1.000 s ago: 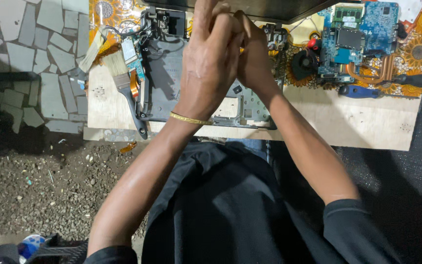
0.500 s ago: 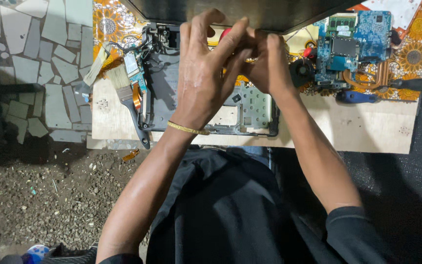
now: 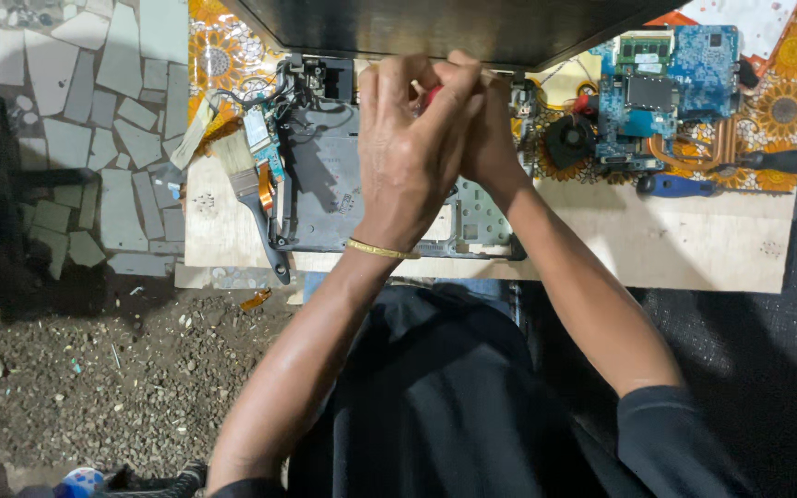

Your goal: The person uses a red-handled screwdriver to remove and reinstall screws on the metal chassis of a disassembled laptop. The person repeatedly places screws into holes and tightens them, then removes them again, without completing the reassembly.

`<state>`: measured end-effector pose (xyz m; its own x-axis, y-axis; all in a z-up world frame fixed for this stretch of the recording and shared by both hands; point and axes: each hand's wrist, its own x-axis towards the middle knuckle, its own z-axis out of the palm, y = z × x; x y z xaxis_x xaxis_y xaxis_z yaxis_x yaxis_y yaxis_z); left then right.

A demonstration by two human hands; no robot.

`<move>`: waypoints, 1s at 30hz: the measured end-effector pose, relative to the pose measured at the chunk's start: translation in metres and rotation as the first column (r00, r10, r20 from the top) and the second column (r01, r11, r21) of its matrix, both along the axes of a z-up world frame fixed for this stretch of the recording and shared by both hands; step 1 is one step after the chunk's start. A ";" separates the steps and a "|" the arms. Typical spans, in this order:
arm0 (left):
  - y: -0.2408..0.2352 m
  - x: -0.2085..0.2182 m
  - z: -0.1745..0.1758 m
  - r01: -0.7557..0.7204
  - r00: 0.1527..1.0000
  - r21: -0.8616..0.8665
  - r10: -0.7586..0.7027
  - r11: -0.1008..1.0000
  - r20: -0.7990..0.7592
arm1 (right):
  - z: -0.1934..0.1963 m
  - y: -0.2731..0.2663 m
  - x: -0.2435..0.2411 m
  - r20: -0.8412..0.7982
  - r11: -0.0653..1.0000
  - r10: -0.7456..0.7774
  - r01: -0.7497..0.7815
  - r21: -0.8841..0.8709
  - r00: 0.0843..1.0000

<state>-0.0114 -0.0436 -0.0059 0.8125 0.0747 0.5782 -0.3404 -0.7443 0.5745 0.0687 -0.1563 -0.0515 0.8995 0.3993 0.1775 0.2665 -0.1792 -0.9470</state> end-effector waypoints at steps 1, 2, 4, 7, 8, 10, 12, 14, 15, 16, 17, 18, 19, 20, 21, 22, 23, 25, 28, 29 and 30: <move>0.003 -0.001 -0.006 0.006 1.000 0.000 -0.006 1.000 0.000 | -0.003 -0.005 -0.001 0.000 1.000 -0.006 0.006 0.000 1.000; 0.005 0.000 -0.011 0.028 0.998 -0.022 -0.026 0.999 0.053 | -0.005 -0.010 0.000 0.123 0.996 0.050 -0.041 -0.078 0.991; 0.008 -0.001 -0.018 0.052 0.994 -0.044 -0.047 0.998 0.102 | -0.012 -0.024 -0.002 0.234 0.984 0.114 -0.077 -0.161 0.966; 0.009 -0.003 -0.017 0.148 0.987 -0.087 -0.141 0.985 0.079 | -0.028 -0.040 -0.002 -0.058 0.980 0.123 -0.130 -0.151 0.991; 0.004 -0.006 -0.015 0.133 0.990 -0.079 -0.128 0.988 0.057 | -0.037 -0.044 -0.001 0.051 0.982 0.033 -0.023 -0.185 0.998; -0.006 -0.005 -0.010 0.120 0.992 -0.072 -0.118 0.990 0.034 | -0.036 -0.040 -0.001 0.161 0.974 -0.055 0.089 -0.209 0.985; -0.016 -0.002 -0.004 0.074 0.993 -0.055 -0.068 0.996 0.095 | -0.017 -0.024 -0.001 0.149 0.994 -0.008 0.025 -0.108 0.989; -0.020 -0.001 -0.015 0.107 0.986 -0.101 -0.092 0.989 0.142 | -0.014 -0.030 -0.004 0.111 0.994 -0.012 0.024 -0.106 0.994; -0.021 0.000 -0.020 0.138 0.976 -0.145 -0.109 0.980 0.191 | -0.012 -0.032 -0.005 0.074 0.995 -0.012 0.019 -0.101 0.997; -0.020 -0.001 -0.023 0.135 0.977 -0.143 -0.107 0.981 0.186 | -0.012 -0.034 -0.007 0.069 0.995 -0.009 0.016 -0.099 0.998; -0.020 -0.002 -0.025 0.136 0.983 -0.110 -0.120 0.985 0.141 | -0.012 -0.035 -0.010 0.010 0.996 -0.005 0.006 -0.086 1.000; -0.019 -0.002 -0.028 0.141 0.986 -0.077 -0.133 0.987 0.100 | -0.011 -0.036 -0.011 -0.044 0.997 -0.002 -0.001 -0.073 0.999; -0.018 -0.003 -0.028 0.140 0.986 -0.076 -0.132 0.987 0.100 | -0.011 -0.038 -0.012 -0.044 0.997 0.000 -0.003 -0.071 0.999; -0.020 -0.007 -0.027 0.121 0.993 -0.041 -0.121 0.992 0.012 | -0.012 -0.042 -0.016 -0.105 0.998 0.002 -0.008 -0.062 0.994; -0.021 -0.011 -0.027 0.105 0.992 -0.005 -0.105 0.994 -0.075 | -0.012 -0.046 -0.020 -0.166 0.999 0.005 -0.013 -0.052 0.986; -0.023 -0.009 -0.021 0.108 0.992 -0.005 -0.108 0.994 -0.068 | -0.011 -0.048 -0.017 -0.160 0.999 0.001 -0.010 -0.053 0.987; -0.025 -0.008 -0.015 0.051 0.998 -0.006 -0.051 0.999 -0.036 | -0.010 -0.051 -0.015 -0.207 0.999 0.002 -0.011 -0.042 0.978; -0.025 -0.002 -0.010 -0.010 1.000 -0.008 0.010 1.000 -0.016 | -0.017 -0.050 -0.011 -0.265 0.999 0.007 -0.016 -0.029 0.964; -0.022 0.005 -0.019 0.034 0.981 -0.037 -0.026 0.999 0.193 | -0.031 -0.042 -0.004 0.090 0.996 -0.059 0.065 -0.058 0.994; -0.019 0.007 -0.026 0.092 0.982 -0.062 -0.081 0.994 0.170 | -0.029 -0.037 0.000 0.115 1.000 0.026 -0.028 0.013 0.993; -0.016 0.005 -0.033 0.147 0.981 -0.089 -0.134 0.985 0.139 | -0.028 -0.033 0.002 0.137 0.989 0.112 -0.124 0.082 0.984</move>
